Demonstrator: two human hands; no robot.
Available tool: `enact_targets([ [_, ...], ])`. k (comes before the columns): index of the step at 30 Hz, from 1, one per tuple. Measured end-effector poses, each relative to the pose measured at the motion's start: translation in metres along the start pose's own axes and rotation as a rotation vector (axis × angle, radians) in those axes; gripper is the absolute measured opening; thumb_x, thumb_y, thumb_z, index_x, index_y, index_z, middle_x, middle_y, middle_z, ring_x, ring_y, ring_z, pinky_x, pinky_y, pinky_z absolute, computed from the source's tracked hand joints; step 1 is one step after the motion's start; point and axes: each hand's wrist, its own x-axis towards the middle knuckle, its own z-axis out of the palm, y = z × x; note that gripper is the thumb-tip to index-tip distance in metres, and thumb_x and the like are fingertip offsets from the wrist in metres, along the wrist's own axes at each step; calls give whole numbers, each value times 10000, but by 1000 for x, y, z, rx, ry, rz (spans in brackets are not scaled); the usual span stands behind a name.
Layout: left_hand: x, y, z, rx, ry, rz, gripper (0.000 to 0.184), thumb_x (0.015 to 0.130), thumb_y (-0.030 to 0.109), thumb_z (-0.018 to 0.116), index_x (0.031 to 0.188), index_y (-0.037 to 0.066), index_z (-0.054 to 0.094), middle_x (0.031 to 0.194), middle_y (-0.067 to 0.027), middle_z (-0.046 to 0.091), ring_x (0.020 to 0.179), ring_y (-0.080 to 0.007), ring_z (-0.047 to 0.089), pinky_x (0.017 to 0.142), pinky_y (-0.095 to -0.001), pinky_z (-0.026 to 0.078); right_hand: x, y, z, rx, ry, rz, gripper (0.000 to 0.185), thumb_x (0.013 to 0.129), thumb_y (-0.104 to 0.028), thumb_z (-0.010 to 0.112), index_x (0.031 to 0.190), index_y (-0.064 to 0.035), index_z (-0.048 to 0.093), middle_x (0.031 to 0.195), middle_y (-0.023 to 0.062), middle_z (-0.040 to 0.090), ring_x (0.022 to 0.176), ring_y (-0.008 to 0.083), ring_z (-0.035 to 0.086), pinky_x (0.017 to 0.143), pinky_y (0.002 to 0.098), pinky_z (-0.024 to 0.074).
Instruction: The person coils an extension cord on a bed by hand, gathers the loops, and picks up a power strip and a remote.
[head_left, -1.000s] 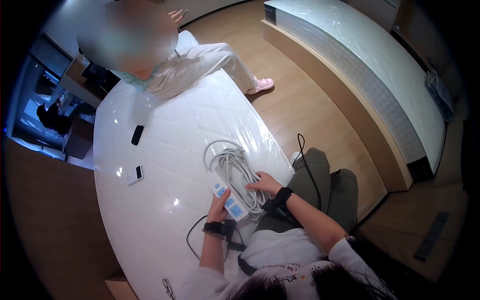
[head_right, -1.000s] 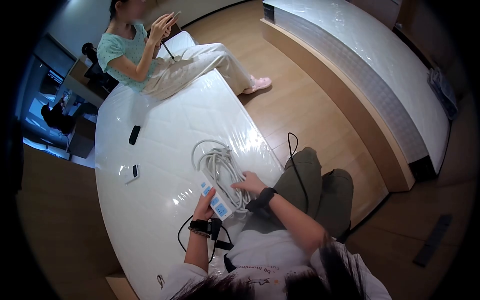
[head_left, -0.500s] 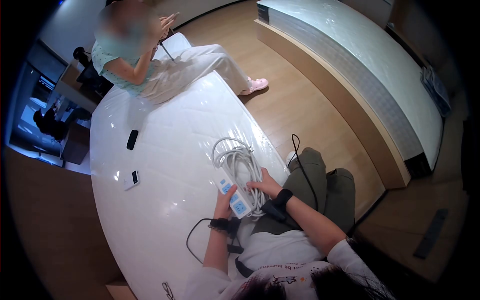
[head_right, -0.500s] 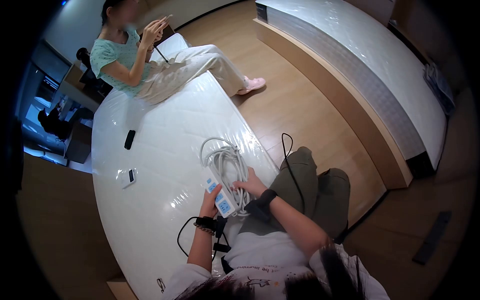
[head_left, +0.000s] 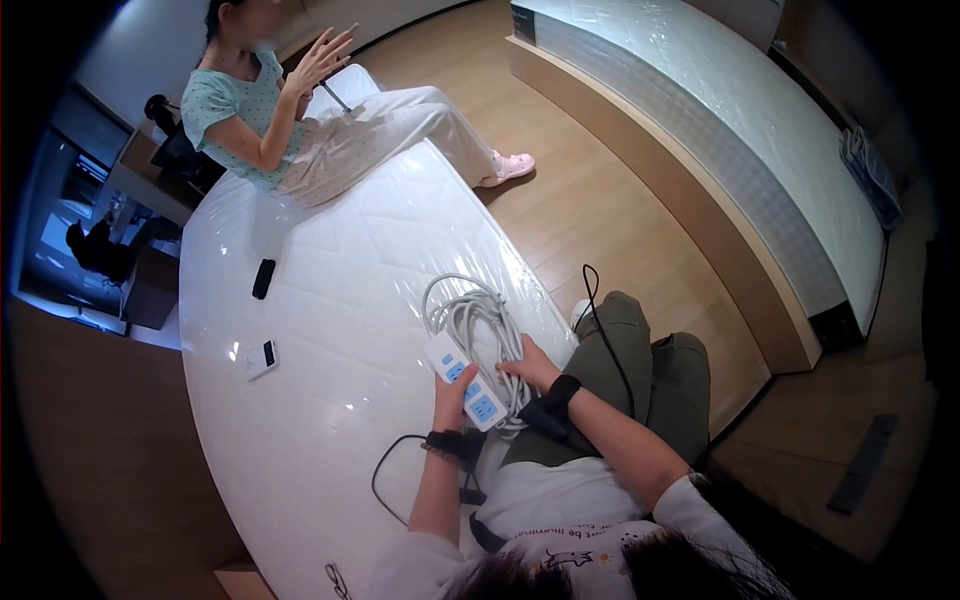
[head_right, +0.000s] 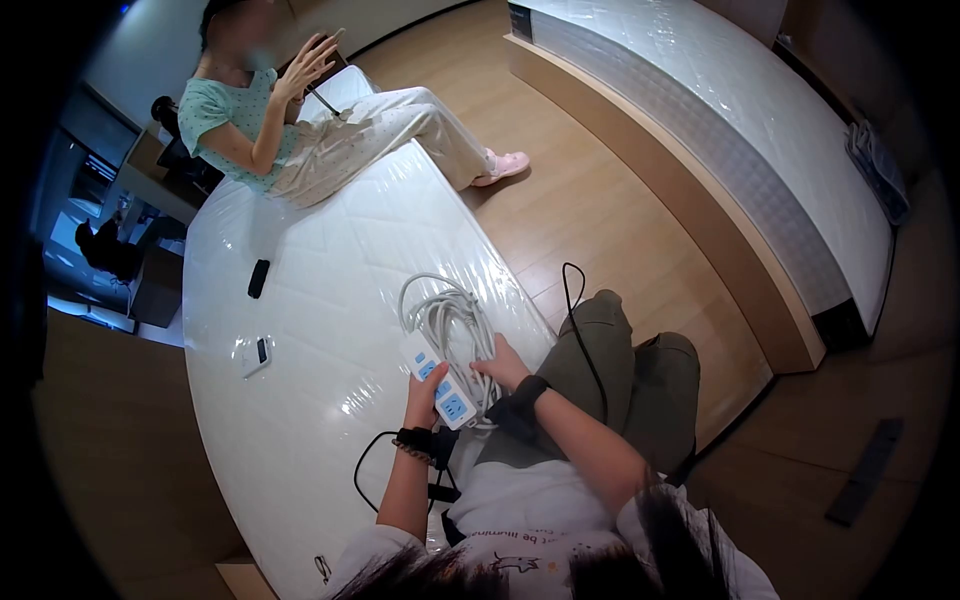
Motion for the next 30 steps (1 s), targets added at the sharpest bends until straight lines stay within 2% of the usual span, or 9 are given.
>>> enact_targets([
  [8,-8,6,0,149,-8,103,359,766,171,659,1022,2,473,845,-48,566,737,-128,578,620,-265,485,-10,-21,-2,89,4,31,380,795,-255,621,989,33,465,793,102,580,647,154,556,595,269,460],
  [11,-17,14,2,531,99,227,563,719,257,704,1089,-62,423,947,-144,563,819,-221,588,677,-316,489,-6,-18,-2,253,-29,116,351,843,-314,553,920,26,516,773,82,578,636,146,539,592,269,449],
  [14,-10,-21,-7,996,391,306,867,654,335,742,1207,-151,285,1061,-265,501,912,-328,559,741,-363,478,-4,-20,-6,300,-50,174,374,886,-333,471,876,30,562,763,79,584,671,140,543,626,270,445],
  [15,-15,-25,-1,1072,420,294,1065,618,360,756,1264,-200,120,1135,-346,410,979,-393,511,790,-371,460,-4,-22,-7,292,-49,182,393,899,-336,443,869,33,576,761,82,587,688,139,546,643,271,444],
  [18,-23,-24,8,1100,429,323,1039,628,280,734,1274,-203,78,1145,-342,389,1012,-375,493,824,-360,442,2,-7,-4,304,94,133,458,920,-340,378,871,57,601,791,109,608,751,158,562,700,279,435],
  [21,-29,-6,5,860,312,143,985,661,261,678,1305,-161,65,1199,-312,346,1125,-399,385,951,-379,337,11,14,-10,170,112,91,468,923,-330,369,946,86,582,845,140,621,792,187,572,748,290,425],
  [25,-33,4,-23,847,410,230,928,631,183,666,1328,-115,130,1136,-263,399,1047,-367,442,911,-362,373,17,23,-11,107,98,64,467,922,-327,373,976,99,557,901,143,619,824,201,569,778,296,417],
  [28,-40,19,-59,777,494,275,928,616,163,677,1349,-63,155,1144,-235,407,1056,-352,443,910,-362,373,8,10,-7,142,126,36,464,923,-325,372,985,97,553,920,143,615,842,196,564,792,293,411],
  [30,-48,34,-89,886,558,307,915,615,144,681,1366,-4,179,1193,-210,401,1097,-334,431,935,-351,357,10,13,-8,155,108,24,461,923,-324,371,982,94,557,925,143,614,851,193,562,800,291,408],
])
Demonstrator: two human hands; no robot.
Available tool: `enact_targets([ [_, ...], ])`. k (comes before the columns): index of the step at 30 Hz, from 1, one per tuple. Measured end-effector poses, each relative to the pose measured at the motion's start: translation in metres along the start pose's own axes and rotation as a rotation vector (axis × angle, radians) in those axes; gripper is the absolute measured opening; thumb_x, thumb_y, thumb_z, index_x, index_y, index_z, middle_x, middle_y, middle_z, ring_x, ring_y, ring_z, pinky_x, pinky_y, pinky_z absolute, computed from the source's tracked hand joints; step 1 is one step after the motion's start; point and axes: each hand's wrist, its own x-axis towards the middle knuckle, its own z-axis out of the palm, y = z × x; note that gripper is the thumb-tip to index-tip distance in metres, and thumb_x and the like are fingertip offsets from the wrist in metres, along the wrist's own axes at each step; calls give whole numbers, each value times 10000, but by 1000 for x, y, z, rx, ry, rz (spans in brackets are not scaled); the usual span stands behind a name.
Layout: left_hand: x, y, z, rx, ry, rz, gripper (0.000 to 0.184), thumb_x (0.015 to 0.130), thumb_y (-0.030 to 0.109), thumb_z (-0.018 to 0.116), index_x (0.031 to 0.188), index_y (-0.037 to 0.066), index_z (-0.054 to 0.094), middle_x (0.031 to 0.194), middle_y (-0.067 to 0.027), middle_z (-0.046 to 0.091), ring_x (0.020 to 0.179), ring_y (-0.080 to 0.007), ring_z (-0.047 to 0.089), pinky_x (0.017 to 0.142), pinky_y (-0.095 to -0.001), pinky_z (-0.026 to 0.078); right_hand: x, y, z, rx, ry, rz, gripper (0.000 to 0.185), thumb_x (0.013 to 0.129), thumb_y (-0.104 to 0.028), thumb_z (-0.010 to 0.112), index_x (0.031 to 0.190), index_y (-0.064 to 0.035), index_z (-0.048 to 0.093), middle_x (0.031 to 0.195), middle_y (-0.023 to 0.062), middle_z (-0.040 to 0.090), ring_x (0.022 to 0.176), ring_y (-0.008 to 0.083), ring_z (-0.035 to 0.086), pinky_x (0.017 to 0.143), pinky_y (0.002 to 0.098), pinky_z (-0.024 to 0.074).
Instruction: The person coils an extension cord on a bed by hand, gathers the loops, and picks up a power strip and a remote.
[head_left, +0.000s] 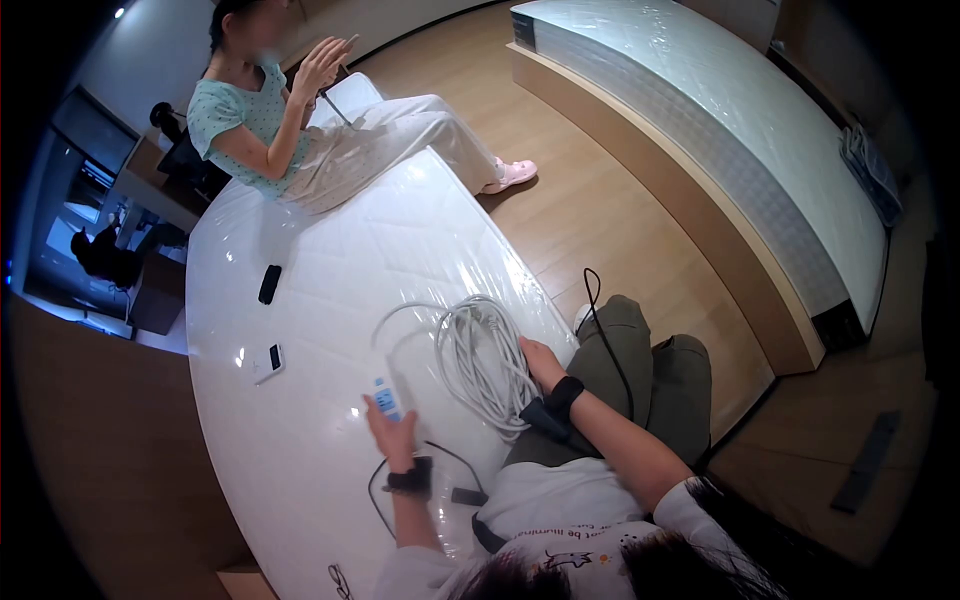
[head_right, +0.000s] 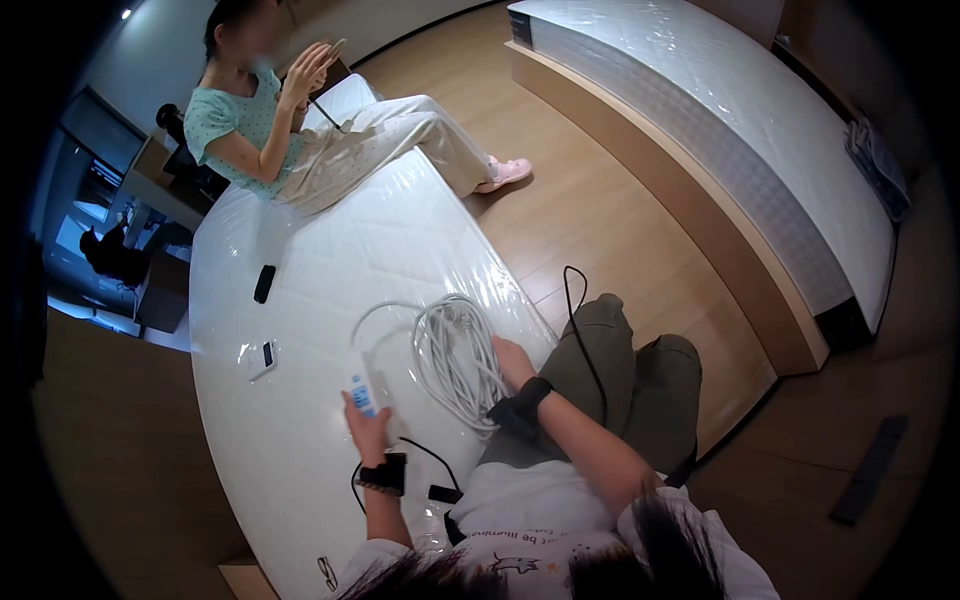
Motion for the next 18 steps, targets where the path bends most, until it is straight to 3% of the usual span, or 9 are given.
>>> enact_targets([
  [3,27,-45,-48,110,162,23,890,632,122,675,1372,23,190,1264,-193,374,1159,-320,394,982,-350,315,4,7,0,-67,38,-25,451,925,-318,369,979,86,561,895,136,617,833,194,561,785,293,413],
  [6,41,-65,-112,140,365,-24,846,658,86,651,1367,13,196,1262,-195,381,1164,-320,390,991,-363,311,-4,-8,2,55,-27,89,452,924,-321,367,964,86,559,850,124,619,786,201,563,748,305,420],
  [8,60,-83,-166,316,536,-188,815,693,118,653,1361,11,199,1263,-197,374,1155,-342,391,984,-366,323,-8,-11,3,14,19,37,456,921,-328,363,937,81,565,824,118,619,754,207,564,722,316,421],
  [10,82,-132,-229,479,772,-326,804,720,194,663,1364,49,205,1275,-192,361,1139,-360,400,967,-431,329,-8,-9,4,-33,35,6,461,919,-336,361,912,73,572,807,115,619,729,212,564,705,323,421],
  [12,68,-106,-261,690,815,-540,784,745,299,648,1365,94,214,1296,-190,341,1167,-356,370,931,-514,329,0,1,3,-78,25,-6,467,916,-346,359,889,64,580,799,114,619,710,214,564,695,329,420],
  [15,78,-139,-279,915,777,-643,759,758,339,620,1367,123,221,1314,-181,331,1219,-350,307,902,-549,331,6,7,-1,-116,-18,41,476,914,-357,354,879,56,589,788,123,615,715,214,558,708,325,417],
  [18,88,-147,-250,970,680,-495,721,762,363,604,1351,122,267,1333,-182,309,1255,-363,242,917,-527,328,8,12,-2,-117,25,16,418,921,-330,391,914,37,591,764,64,608,686,125,535,675,243,419],
])
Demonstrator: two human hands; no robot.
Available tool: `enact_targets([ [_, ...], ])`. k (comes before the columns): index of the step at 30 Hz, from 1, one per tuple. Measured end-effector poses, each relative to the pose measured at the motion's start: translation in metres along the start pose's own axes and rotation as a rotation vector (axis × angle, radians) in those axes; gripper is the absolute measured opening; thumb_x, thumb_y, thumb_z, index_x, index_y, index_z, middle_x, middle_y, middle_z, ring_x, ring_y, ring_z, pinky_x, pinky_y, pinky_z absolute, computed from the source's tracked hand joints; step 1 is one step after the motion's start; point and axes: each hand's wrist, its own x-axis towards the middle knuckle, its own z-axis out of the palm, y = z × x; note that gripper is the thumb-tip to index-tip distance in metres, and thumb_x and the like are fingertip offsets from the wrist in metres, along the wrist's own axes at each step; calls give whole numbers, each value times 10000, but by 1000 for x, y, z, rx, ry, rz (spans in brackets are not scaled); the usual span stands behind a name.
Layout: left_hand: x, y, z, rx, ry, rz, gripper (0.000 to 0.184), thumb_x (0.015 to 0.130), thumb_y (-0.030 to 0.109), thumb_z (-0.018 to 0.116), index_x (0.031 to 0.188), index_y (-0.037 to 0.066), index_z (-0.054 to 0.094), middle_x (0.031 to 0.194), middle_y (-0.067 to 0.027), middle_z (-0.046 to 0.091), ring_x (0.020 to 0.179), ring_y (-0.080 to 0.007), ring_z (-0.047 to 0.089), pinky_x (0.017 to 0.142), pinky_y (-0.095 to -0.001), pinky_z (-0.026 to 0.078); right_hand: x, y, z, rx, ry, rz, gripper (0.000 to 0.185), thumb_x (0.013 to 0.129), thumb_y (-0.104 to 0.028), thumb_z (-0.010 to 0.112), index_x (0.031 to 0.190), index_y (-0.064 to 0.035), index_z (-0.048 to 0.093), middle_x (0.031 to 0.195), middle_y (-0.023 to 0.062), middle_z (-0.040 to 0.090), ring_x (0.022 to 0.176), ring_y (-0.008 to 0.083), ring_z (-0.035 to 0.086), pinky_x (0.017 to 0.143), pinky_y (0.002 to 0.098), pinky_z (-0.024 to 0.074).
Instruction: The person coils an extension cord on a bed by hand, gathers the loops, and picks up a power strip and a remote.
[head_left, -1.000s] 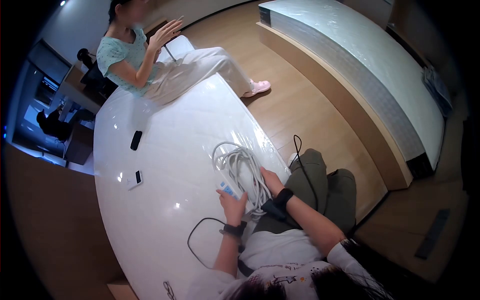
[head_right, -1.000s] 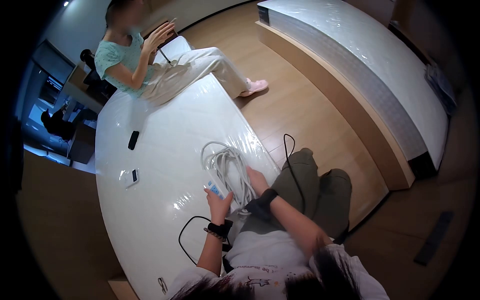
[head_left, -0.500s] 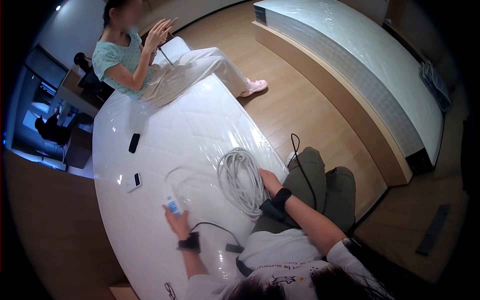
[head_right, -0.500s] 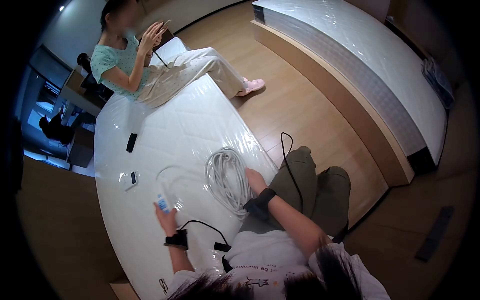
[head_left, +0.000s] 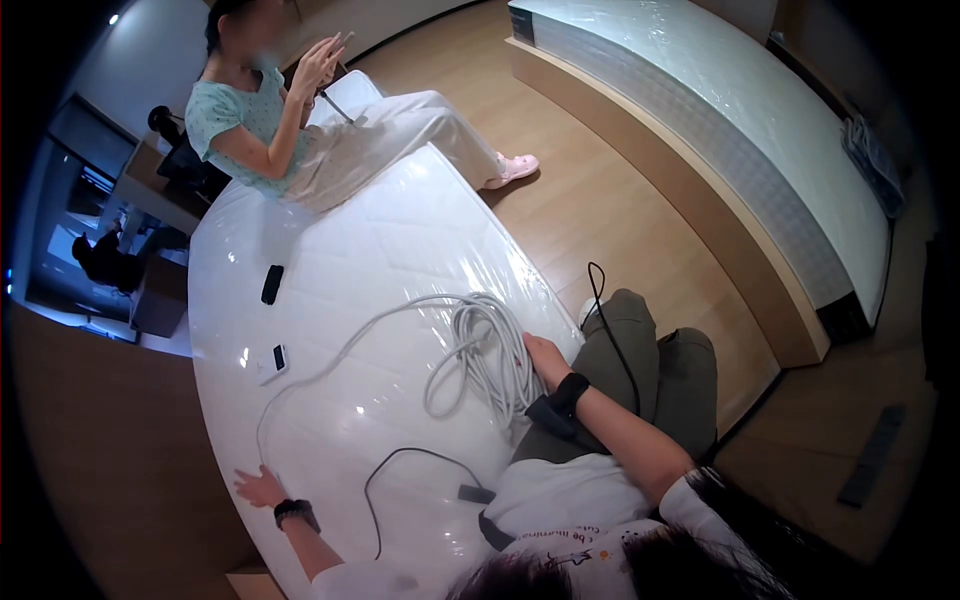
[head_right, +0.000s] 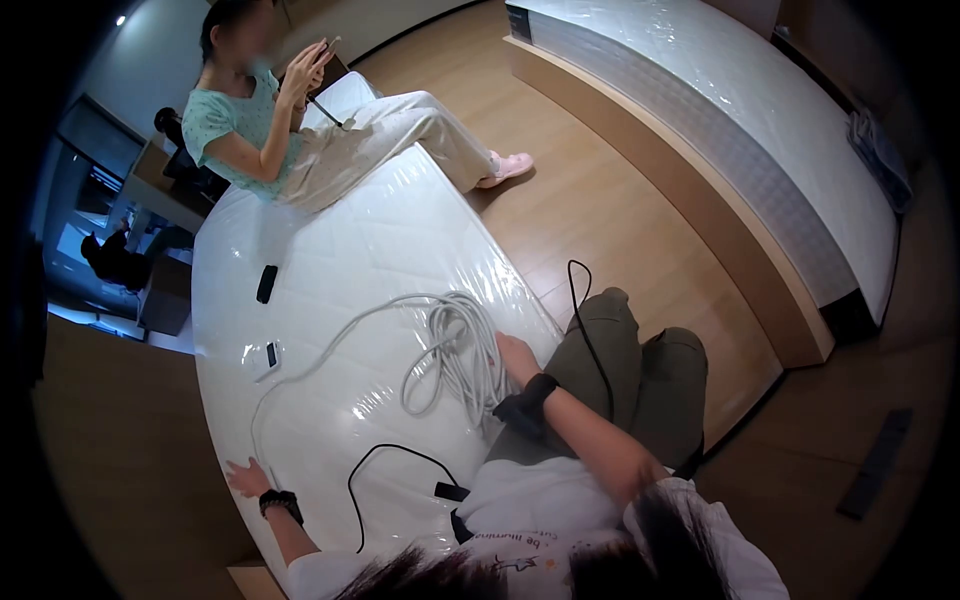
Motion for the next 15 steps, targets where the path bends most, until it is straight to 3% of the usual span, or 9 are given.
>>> enact_targets([
  [2,-27,36,-5,-93,-30,217,666,758,355,606,1312,99,342,1319,-198,328,1254,-369,249,946,-519,301,-12,-16,1,57,-20,11,425,920,-331,390,933,45,588,766,66,611,697,129,540,687,245,420],
  [5,-92,99,15,-450,235,734,567,726,204,683,1215,40,447,1224,-179,443,1197,-356,348,996,-424,295,-15,-23,0,44,-25,30,415,913,-324,410,961,49,585,810,75,615,727,130,543,712,251,420],
  [6,-122,122,10,-656,160,895,525,742,173,674,1195,24,453,1211,-176,451,1202,-352,342,995,-438,290,-14,-22,0,25,-22,36,409,909,-320,419,970,49,585,831,78,616,739,129,543,721,253,420],
  [8,-188,167,-26,-775,-131,1111,512,734,180,691,1162,10,468,1173,-172,471,1162,-347,381,978,-430,304,-15,-21,4,-32,96,-88,380,885,-299,465,967,54,580,828,113,614,767,155,560,737,269,430],
  [10,-240,201,-38,-928,-301,1240,541,736,243,679,1178,12,470,1153,-188,487,1139,-359,401,965,-436,314,-15,-21,5,-74,173,-180,355,860,-275,513,981,53,570,837,134,608,787,173,567,744,279,439],
  [13,-294,237,-56,-946,-568,1226,682,673,371,699,1175,-14,446,1129,-199,486,1110,-342,420,955,-441,313,-13,-21,2,-114,193,-251,354,823,-241,577,1032,43,543,865,142,593,800,187,563,733,284,452],
  [15,-327,247,-70,-742,-430,1136,749,647,432,697,1194,-1,422,1133,-185,479,1104,-328,421,957,-451,300,-7,-11,1,-138,167,-264,382,804,-225,602,1073,34,517,874,143,585,802,196,561,719,292,459],
])
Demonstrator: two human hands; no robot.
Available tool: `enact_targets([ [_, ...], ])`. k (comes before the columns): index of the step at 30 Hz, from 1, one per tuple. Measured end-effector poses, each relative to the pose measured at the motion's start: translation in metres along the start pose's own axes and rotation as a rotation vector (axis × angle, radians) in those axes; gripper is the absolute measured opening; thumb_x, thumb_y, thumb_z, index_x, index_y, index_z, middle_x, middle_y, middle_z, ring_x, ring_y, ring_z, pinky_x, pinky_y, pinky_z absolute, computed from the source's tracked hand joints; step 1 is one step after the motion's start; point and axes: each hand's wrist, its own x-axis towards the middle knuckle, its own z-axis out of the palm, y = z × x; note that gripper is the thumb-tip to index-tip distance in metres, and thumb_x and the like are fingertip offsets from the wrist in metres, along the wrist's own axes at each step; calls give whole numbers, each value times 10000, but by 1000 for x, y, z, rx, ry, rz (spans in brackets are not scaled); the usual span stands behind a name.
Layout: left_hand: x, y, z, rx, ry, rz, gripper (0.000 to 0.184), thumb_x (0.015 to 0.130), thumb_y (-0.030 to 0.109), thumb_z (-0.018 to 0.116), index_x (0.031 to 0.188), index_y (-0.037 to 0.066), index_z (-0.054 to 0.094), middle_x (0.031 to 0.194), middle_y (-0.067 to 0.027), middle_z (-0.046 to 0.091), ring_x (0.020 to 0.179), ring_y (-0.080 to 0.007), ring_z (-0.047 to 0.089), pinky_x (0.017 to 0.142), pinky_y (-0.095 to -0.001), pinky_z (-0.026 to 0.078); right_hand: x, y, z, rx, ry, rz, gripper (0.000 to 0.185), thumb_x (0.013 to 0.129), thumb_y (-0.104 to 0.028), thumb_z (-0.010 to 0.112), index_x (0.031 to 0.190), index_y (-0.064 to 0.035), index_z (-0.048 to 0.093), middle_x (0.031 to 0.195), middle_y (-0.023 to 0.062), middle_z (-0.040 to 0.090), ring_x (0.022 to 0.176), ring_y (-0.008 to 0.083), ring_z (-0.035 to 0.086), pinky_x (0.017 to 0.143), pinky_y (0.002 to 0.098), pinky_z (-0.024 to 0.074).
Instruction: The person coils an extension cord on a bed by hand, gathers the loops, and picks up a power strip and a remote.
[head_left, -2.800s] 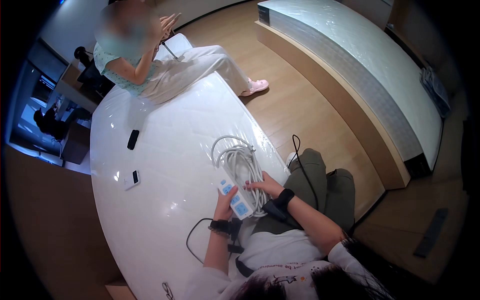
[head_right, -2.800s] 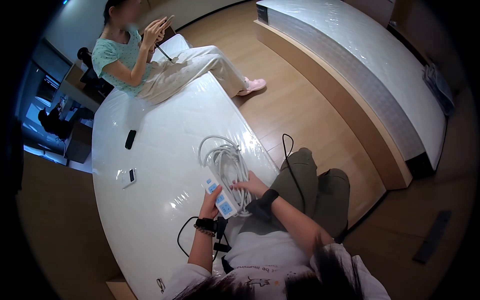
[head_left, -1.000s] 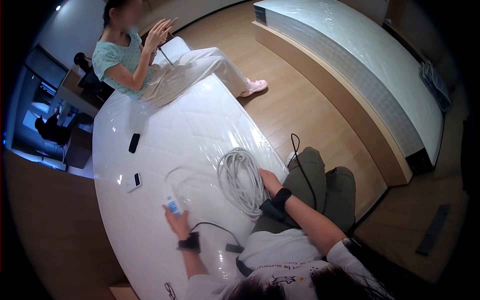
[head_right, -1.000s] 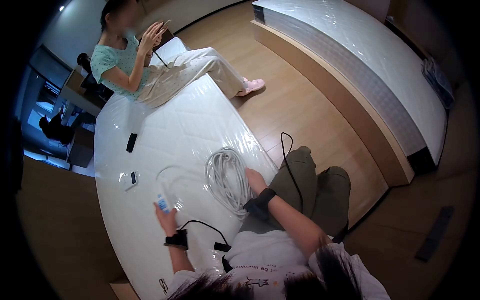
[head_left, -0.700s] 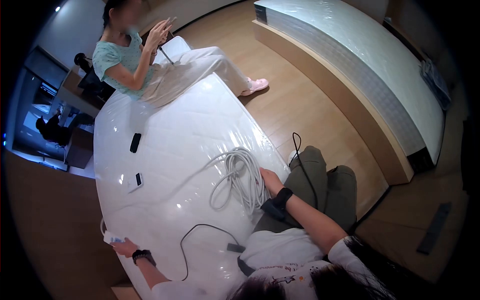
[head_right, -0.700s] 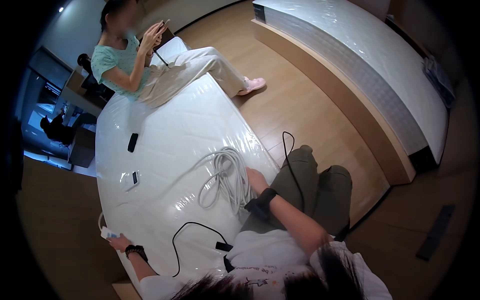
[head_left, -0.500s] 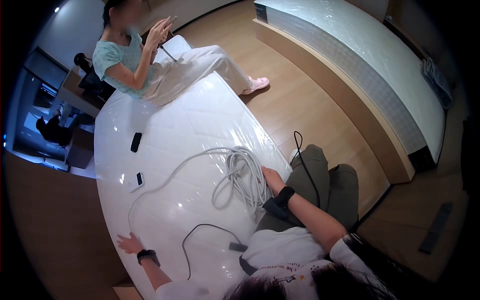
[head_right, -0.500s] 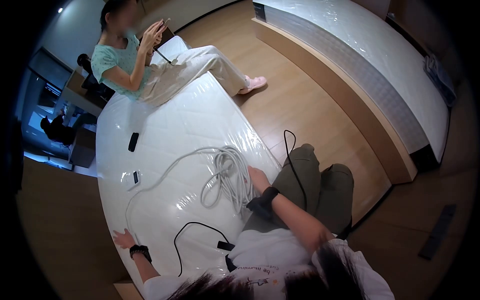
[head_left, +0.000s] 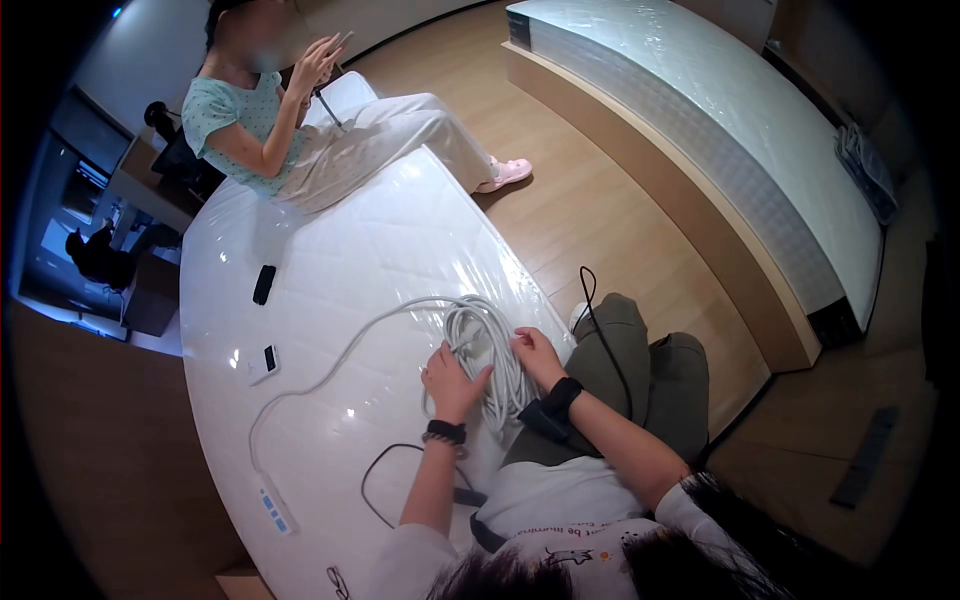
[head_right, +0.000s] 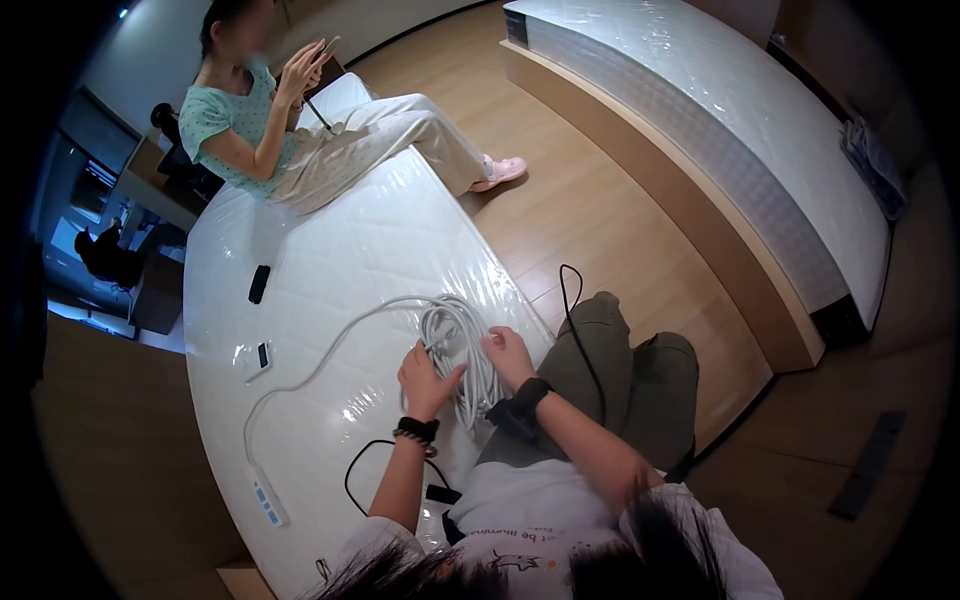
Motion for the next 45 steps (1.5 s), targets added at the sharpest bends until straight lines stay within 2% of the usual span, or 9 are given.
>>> enact_targets([
  [5,1,12,-3,146,-10,-167,735,636,449,689,1159,5,424,1067,-172,518,1004,-307,493,845,-413,383,-7,-17,-3,34,-64,80,439,796,-225,616,1129,11,452,891,133,576,782,185,561,697,285,458],
  [11,6,-8,-17,-286,-196,-349,593,668,356,672,1122,42,456,763,-130,605,682,-288,592,623,-372,453,-9,-19,-3,135,-124,134,487,760,-162,652,1151,14,420,930,137,571,804,186,565,715,277,461],
  [14,3,-24,-10,-309,-170,-366,514,706,287,664,1109,34,471,743,-114,605,654,-213,595,603,-319,470,-9,-13,-2,147,-170,130,506,733,-115,663,1154,19,416,947,135,568,827,188,566,729,275,463],
  [18,-9,-30,-31,-392,-68,-410,364,729,186,634,1034,7,542,791,-110,613,649,-174,581,607,-291,466,-6,3,-1,147,-182,122,477,712,-70,645,1136,17,445,948,115,569,831,174,561,730,272,463],
  [25,-34,-100,-61,-392,67,-414,404,680,76,655,1047,-56,552,820,-118,620,681,-159,595,597,-272,480,-6,0,-1,50,-210,124,311,722,-61,597,1026,-13,554,871,75,585,793,146,554,699,250,457],
  [26,-38,-102,-68,-307,63,-483,414,677,166,658,1065,37,590,851,-108,643,724,-185,617,679,-298,474,-5,4,-1,37,-210,125,289,730,-73,595,1011,-15,565,854,73,588,792,145,555,696,251,457],
  [37,-51,-152,-90,29,26,-610,355,650,181,702,984,86,630,798,-77,647,711,-237,616,651,-338,478,-5,1,-4,-6,-213,117,220,769,-131,586,956,-15,596,837,72,604,780,141,560,719,252,445],
  [43,-51,-170,-92,73,78,-567,415,685,183,683,1044,13,564,931,-160,589,855,-310,570,747,-374,456,-6,-5,-6,6,-228,157,220,768,-126,584,953,-7,592,839,74,606,774,144,561,708,255,443],
  [45,-50,-154,-103,39,134,-374,424,703,172,669,1073,9,541,1008,-183,555,938,-331,529,803,-387,429,-4,-4,-5,-6,-236,151,218,770,-125,579,952,-7,592,833,75,606,770,143,561,704,254,442],
])
